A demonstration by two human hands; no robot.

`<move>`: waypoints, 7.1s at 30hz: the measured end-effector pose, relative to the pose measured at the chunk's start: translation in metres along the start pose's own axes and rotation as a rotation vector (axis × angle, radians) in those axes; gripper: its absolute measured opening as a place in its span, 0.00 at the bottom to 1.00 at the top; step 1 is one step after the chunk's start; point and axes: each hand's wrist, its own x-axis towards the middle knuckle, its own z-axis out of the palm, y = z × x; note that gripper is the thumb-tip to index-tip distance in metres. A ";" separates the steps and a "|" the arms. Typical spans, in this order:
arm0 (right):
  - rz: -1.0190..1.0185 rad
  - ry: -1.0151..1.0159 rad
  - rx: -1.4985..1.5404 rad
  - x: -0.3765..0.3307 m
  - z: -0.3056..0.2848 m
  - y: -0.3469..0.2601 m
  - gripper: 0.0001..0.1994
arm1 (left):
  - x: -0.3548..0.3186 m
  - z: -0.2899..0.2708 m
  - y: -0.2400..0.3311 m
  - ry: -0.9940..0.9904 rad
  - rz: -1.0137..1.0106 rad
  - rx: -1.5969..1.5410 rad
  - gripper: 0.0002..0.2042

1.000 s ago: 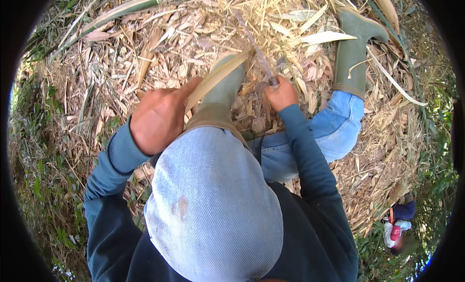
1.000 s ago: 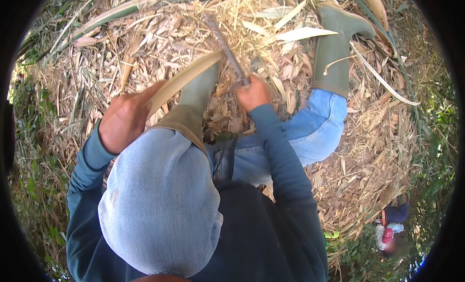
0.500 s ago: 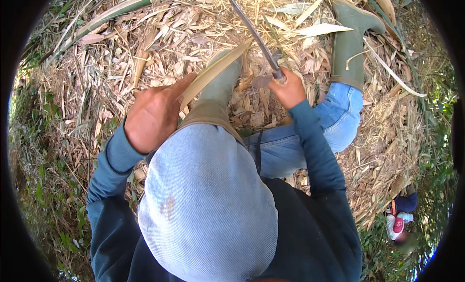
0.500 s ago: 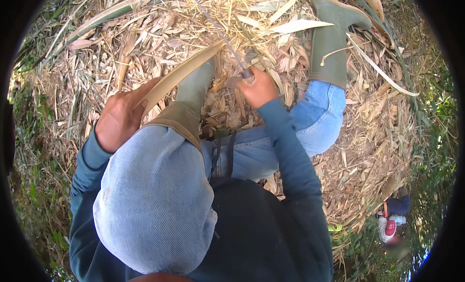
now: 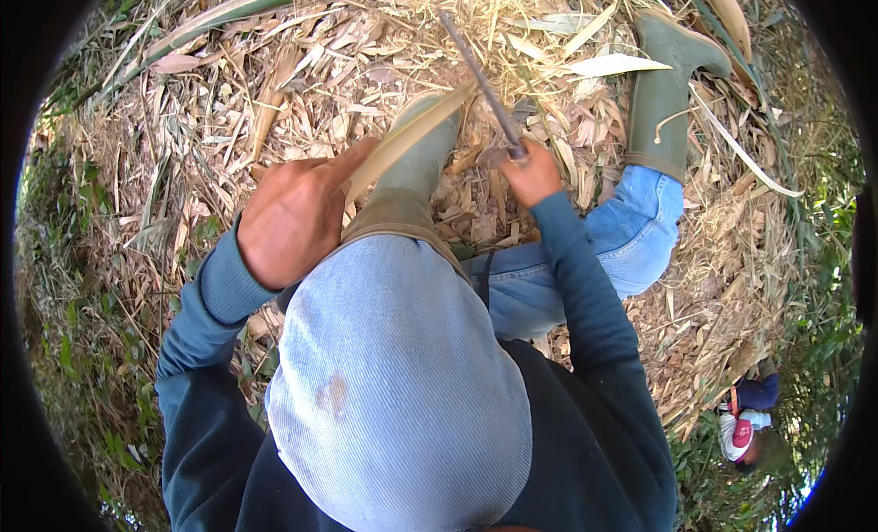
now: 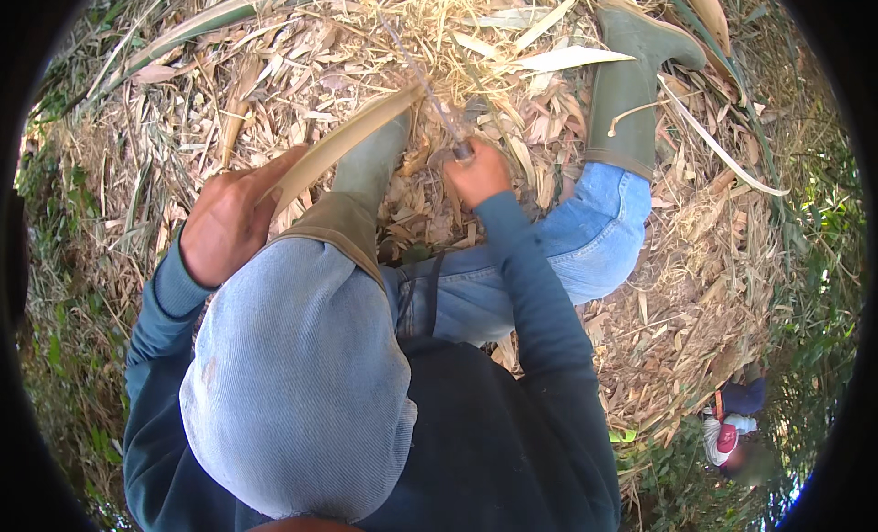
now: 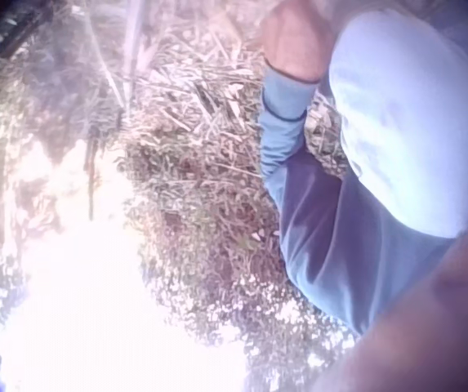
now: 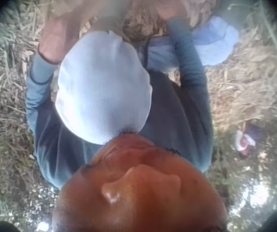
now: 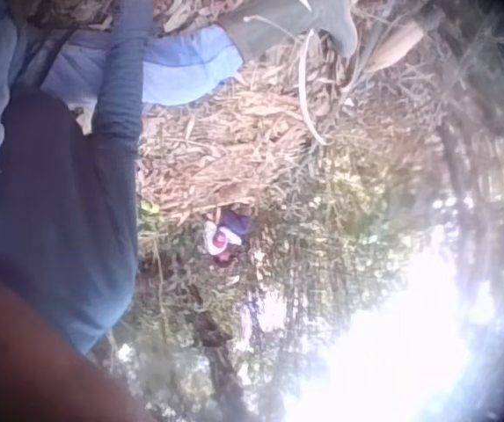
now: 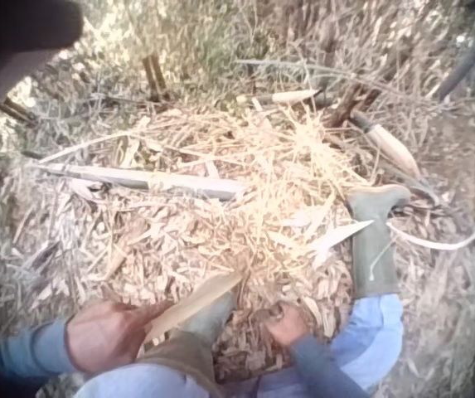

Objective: The person uses a large knife to shave and split a piece of bamboo while sitting on the ground. They repeatedly scrape the bamboo surface and split it into thinner strips.

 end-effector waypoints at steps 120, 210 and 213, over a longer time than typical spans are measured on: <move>-0.125 -0.122 -0.198 -0.037 -0.026 -0.063 0.10 | -0.042 0.053 -0.037 0.109 -0.500 -0.453 0.12; -0.125 -0.108 -0.227 -0.012 -0.030 -0.051 0.14 | -0.007 0.073 -0.109 -0.438 -0.717 -1.388 0.15; -0.251 -0.126 -0.107 -0.028 -0.029 -0.066 0.14 | -0.001 0.072 -0.107 -0.411 -0.720 -1.383 0.15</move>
